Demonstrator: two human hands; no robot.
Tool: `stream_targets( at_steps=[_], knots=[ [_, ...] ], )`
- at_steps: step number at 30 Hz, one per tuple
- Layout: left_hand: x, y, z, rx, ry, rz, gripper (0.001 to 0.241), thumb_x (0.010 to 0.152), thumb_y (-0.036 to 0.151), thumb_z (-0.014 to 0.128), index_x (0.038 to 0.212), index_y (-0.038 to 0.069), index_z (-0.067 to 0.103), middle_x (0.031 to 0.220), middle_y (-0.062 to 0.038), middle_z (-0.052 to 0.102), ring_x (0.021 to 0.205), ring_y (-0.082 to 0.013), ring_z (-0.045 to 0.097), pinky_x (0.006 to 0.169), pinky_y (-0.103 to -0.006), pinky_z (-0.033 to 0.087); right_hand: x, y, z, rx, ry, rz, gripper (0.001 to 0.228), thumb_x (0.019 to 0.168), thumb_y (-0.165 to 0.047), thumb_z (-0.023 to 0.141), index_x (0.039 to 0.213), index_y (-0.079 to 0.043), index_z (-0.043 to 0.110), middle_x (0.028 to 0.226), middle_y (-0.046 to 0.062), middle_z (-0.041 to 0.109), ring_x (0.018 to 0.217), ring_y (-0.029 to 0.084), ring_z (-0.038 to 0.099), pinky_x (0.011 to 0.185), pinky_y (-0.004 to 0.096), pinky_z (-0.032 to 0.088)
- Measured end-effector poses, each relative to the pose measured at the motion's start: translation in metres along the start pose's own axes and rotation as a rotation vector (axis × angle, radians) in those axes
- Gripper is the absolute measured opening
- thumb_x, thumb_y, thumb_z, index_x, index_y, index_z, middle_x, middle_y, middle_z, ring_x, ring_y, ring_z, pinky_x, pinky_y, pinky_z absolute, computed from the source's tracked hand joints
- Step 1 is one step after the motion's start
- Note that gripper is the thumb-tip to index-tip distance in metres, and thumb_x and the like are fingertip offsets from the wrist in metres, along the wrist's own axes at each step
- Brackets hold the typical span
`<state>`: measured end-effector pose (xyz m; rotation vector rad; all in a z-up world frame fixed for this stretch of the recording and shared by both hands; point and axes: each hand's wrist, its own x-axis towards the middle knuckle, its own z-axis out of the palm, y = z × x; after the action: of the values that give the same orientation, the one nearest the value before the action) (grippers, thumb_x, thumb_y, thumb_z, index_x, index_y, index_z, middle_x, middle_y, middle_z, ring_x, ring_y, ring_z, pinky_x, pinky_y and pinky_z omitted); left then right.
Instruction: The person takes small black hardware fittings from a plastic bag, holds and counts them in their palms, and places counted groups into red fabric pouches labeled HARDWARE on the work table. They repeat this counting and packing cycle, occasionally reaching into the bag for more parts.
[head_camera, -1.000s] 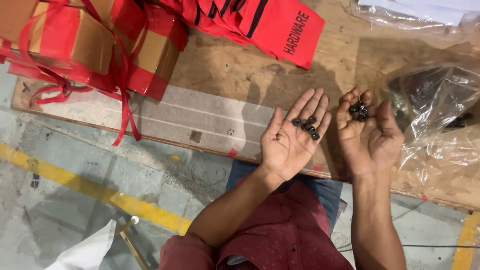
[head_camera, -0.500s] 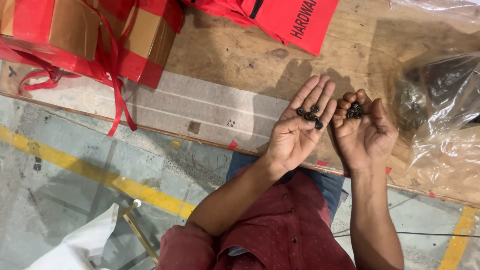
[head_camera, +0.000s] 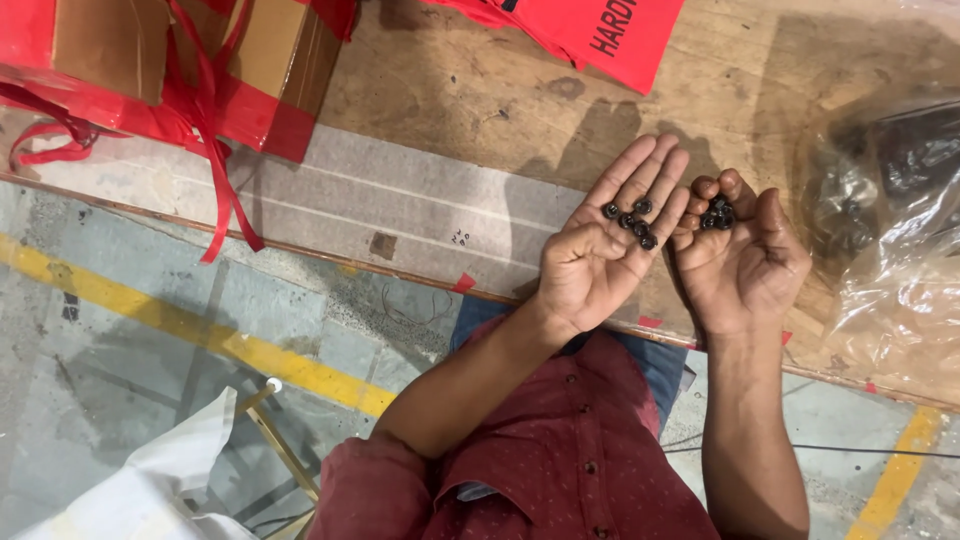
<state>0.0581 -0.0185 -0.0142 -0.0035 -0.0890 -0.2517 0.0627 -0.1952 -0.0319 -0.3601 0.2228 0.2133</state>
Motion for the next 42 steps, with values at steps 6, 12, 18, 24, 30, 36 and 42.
stream_targets(
  at_steps=[6, 12, 18, 24, 30, 36, 42],
  knots=[
    [0.002, 0.007, 0.004, -0.114, 0.014, -0.021, 0.092, 0.079, -0.001, 0.047, 0.166, -0.001, 0.016, 0.176, -0.014, 0.011, 0.166, -0.025, 0.006, 0.137, -0.0415, 0.01, -0.001, 0.0, 0.002, -0.006, -0.008, -0.003, 0.043, 0.116, -0.029, 0.058, 0.129, 0.012, 0.061, 0.123, 0.023, 0.063, 0.111, 0.03, 0.06, 0.108, 0.038, 0.053],
    [0.0, 0.012, -0.002, -0.104, -0.019, 0.002, 0.092, 0.084, 0.012, 0.051, 0.167, 0.0, 0.015, 0.177, -0.013, 0.01, 0.166, -0.024, 0.007, 0.138, -0.0405, 0.008, 0.001, 0.004, 0.014, -0.064, 0.108, -0.035, 0.038, 0.108, -0.004, 0.048, 0.142, 0.012, 0.051, 0.139, 0.028, 0.06, 0.128, 0.035, 0.062, 0.118, 0.042, 0.053],
    [-0.001, 0.011, -0.007, -0.107, -0.046, -0.023, 0.094, 0.083, 0.015, 0.053, 0.168, 0.002, 0.015, 0.178, -0.013, 0.009, 0.167, -0.0229, 0.006, 0.139, -0.0397, 0.008, 0.001, 0.001, 0.0, -0.084, 0.031, -0.01, 0.038, 0.11, 0.003, 0.044, 0.146, 0.012, 0.051, 0.128, 0.026, 0.061, 0.102, 0.024, 0.06, 0.093, 0.029, 0.054],
    [-0.003, 0.011, -0.012, -0.098, -0.075, -0.02, 0.093, 0.083, 0.015, 0.053, 0.168, 0.001, 0.016, 0.176, -0.013, 0.01, 0.168, -0.0226, 0.005, 0.14, -0.0397, 0.008, -0.002, -0.001, -0.016, -0.046, -0.098, 0.048, 0.017, 0.12, -0.006, 0.051, 0.131, 0.006, 0.057, 0.105, 0.013, 0.06, 0.078, 0.012, 0.051, 0.068, 0.021, 0.043],
    [-0.006, 0.01, -0.014, -0.132, -0.057, -0.012, 0.088, 0.088, 0.015, 0.053, 0.167, 0.0, 0.017, 0.175, -0.013, 0.012, 0.166, -0.0231, 0.007, 0.139, -0.04, 0.008, -0.003, 0.005, 0.0, -0.111, -0.015, 0.027, 0.019, 0.118, -0.016, 0.051, 0.124, 0.0, 0.058, 0.104, 0.011, 0.06, 0.08, 0.012, 0.05, 0.07, 0.021, 0.042],
    [-0.008, 0.012, -0.015, -0.121, -0.061, -0.008, 0.085, 0.091, 0.014, 0.054, 0.167, 0.0, 0.02, 0.176, -0.014, 0.015, 0.166, -0.0243, 0.009, 0.139, -0.0406, 0.01, -0.004, -0.014, -0.017, -0.024, -0.112, 0.124, 0.025, 0.126, -0.017, 0.05, 0.131, 0.006, 0.056, 0.113, 0.018, 0.062, 0.081, 0.017, 0.052, 0.078, 0.027, 0.047],
    [-0.008, 0.01, -0.016, -0.12, -0.051, -0.001, 0.085, 0.09, 0.014, 0.054, 0.167, -0.001, 0.021, 0.176, -0.015, 0.018, 0.166, -0.0256, 0.014, 0.139, -0.0416, 0.012, -0.01, -0.016, 0.042, -0.2, -0.001, 0.118, 0.054, 0.113, -0.027, 0.053, 0.144, 0.017, 0.049, 0.145, 0.037, 0.053, 0.131, 0.042, 0.059, 0.116, 0.045, 0.05]
  ],
)
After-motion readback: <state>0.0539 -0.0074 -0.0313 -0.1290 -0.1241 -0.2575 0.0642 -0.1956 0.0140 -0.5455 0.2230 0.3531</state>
